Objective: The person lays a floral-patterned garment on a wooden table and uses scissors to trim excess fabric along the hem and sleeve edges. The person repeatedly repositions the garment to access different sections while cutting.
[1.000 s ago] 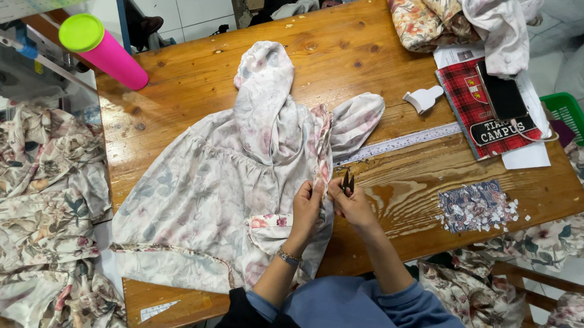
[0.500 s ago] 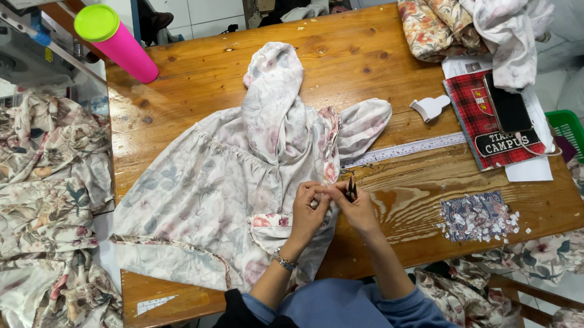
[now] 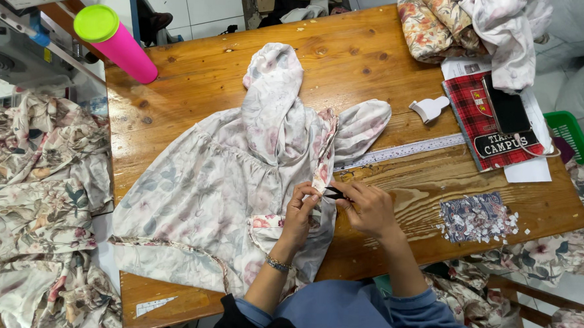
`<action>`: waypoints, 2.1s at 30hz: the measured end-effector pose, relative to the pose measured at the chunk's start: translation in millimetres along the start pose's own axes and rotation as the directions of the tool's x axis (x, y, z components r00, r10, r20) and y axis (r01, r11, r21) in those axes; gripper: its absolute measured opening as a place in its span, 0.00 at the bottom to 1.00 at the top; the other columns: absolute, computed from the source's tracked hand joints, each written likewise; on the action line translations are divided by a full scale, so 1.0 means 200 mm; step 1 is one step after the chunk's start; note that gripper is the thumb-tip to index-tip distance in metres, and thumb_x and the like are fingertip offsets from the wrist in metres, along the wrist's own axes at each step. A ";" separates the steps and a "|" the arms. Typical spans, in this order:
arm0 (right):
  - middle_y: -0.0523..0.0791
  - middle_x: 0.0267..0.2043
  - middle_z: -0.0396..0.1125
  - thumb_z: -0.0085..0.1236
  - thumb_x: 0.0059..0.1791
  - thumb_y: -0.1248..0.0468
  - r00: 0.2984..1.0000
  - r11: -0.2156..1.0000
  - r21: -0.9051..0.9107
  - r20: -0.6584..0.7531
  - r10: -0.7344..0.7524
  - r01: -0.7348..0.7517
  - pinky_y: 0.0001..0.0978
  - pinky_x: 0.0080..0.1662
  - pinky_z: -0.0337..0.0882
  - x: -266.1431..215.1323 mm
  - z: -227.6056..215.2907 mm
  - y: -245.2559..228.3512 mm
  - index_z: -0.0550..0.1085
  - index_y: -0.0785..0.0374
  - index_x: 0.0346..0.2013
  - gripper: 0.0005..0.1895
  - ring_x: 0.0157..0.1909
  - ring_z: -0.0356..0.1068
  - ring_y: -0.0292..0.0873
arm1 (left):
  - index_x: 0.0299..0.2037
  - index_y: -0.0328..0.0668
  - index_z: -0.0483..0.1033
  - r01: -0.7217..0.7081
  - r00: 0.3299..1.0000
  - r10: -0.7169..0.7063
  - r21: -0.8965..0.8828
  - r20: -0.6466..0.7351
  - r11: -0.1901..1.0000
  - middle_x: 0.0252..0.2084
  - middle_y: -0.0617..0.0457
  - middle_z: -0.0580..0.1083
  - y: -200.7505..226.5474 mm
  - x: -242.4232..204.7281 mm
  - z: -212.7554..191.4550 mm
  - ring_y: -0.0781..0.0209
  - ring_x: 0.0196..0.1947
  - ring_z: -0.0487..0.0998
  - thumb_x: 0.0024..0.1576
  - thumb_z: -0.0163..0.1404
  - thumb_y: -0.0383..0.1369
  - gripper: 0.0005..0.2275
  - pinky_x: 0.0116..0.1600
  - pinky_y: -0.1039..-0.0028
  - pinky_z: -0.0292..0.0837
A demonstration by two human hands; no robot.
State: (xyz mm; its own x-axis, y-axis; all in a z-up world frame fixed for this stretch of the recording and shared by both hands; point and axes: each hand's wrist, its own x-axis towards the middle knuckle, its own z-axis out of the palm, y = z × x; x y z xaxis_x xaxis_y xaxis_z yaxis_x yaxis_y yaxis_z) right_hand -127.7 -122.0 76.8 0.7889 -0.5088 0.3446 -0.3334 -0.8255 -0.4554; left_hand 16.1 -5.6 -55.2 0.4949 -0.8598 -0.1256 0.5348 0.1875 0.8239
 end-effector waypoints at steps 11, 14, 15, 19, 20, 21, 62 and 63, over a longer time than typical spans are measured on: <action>0.42 0.35 0.73 0.61 0.48 0.58 0.998 0.999 0.043 -0.069 0.013 -0.010 0.36 0.33 0.71 -0.01 0.00 -0.08 0.77 0.52 0.53 0.18 0.31 0.74 0.45 | 0.41 0.43 0.77 -0.082 0.994 0.079 0.034 0.074 0.996 0.59 0.55 0.63 0.02 -0.02 -0.01 0.65 0.59 0.67 0.59 0.55 0.28 0.03 0.65 0.73 0.61; 0.43 0.32 0.72 0.62 0.47 0.58 0.997 0.998 0.013 -0.046 0.061 -0.060 0.37 0.33 0.71 -0.02 -0.01 -0.09 0.78 0.52 0.53 0.19 0.30 0.73 0.46 | 0.41 0.43 0.78 -0.081 0.994 0.077 0.050 0.073 0.995 0.59 0.54 0.62 0.04 -0.02 0.00 0.65 0.60 0.67 0.60 0.55 0.27 0.03 0.66 0.73 0.61; 0.43 0.32 0.72 0.61 0.47 0.58 0.996 0.997 0.004 -0.043 0.077 -0.077 0.37 0.33 0.71 -0.02 -0.01 -0.09 0.78 0.52 0.53 0.19 0.30 0.73 0.46 | 0.41 0.42 0.78 -0.075 0.995 0.071 0.046 0.075 0.996 0.59 0.55 0.62 0.04 -0.03 0.01 0.65 0.59 0.67 0.60 0.55 0.27 0.03 0.65 0.73 0.62; 0.44 0.32 0.73 0.60 0.49 0.58 0.991 0.993 -0.002 -0.056 0.118 -0.118 0.36 0.32 0.72 -0.02 0.02 -0.08 0.78 0.52 0.54 0.18 0.28 0.73 0.46 | 0.41 0.42 0.78 -0.029 0.996 0.023 0.061 0.091 0.998 0.58 0.56 0.61 0.05 -0.04 0.01 0.65 0.56 0.68 0.58 0.57 0.27 0.04 0.60 0.73 0.66; 0.44 0.32 0.73 0.59 0.50 0.58 0.990 0.993 0.003 -0.066 0.121 -0.121 0.36 0.32 0.72 -0.02 0.03 -0.07 0.78 0.52 0.55 0.18 0.28 0.73 0.46 | 0.42 0.42 0.78 -0.036 0.995 0.029 0.068 0.095 0.997 0.58 0.56 0.61 0.05 -0.04 0.01 0.66 0.56 0.69 0.58 0.57 0.26 0.04 0.60 0.74 0.66; 0.44 0.32 0.73 0.59 0.50 0.57 0.989 0.992 -0.001 -0.071 0.126 -0.127 0.36 0.32 0.72 -0.02 0.04 -0.07 0.78 0.52 0.54 0.18 0.28 0.73 0.46 | 0.42 0.41 0.78 -0.044 0.994 0.036 0.074 0.099 0.996 0.58 0.56 0.61 0.05 -0.04 0.01 0.66 0.56 0.69 0.58 0.58 0.26 0.04 0.60 0.74 0.67; 0.44 0.34 0.75 0.67 0.47 0.56 0.947 0.913 0.257 0.031 0.320 -0.317 0.36 0.36 0.73 -0.12 0.15 -0.03 0.80 0.56 0.38 0.10 0.34 0.77 0.43 | 0.50 0.35 0.75 0.047 0.999 -0.048 0.079 0.012 0.996 0.45 0.51 0.67 -0.08 -0.04 -0.06 0.71 0.37 0.66 0.68 0.52 0.20 0.04 0.39 0.82 0.64; 0.45 0.34 0.74 0.64 0.46 0.61 0.943 0.904 0.287 -0.001 0.332 -0.318 0.36 0.36 0.72 -0.13 0.19 -0.02 0.79 0.58 0.39 0.08 0.34 0.76 0.43 | 0.48 0.35 0.76 -0.050 0.998 0.042 0.219 0.039 0.975 0.48 0.52 0.68 -0.07 -0.03 -0.04 0.71 0.41 0.70 0.65 0.50 0.20 0.05 0.43 0.82 0.68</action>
State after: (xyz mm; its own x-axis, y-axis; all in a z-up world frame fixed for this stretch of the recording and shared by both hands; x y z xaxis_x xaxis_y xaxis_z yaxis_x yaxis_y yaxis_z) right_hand -127.4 -97.4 38.8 0.6324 -0.7546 0.1748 -0.4040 -0.5139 -0.7568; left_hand 11.3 1.5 -70.5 0.4894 -0.8693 -0.0690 0.3470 0.1216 0.9300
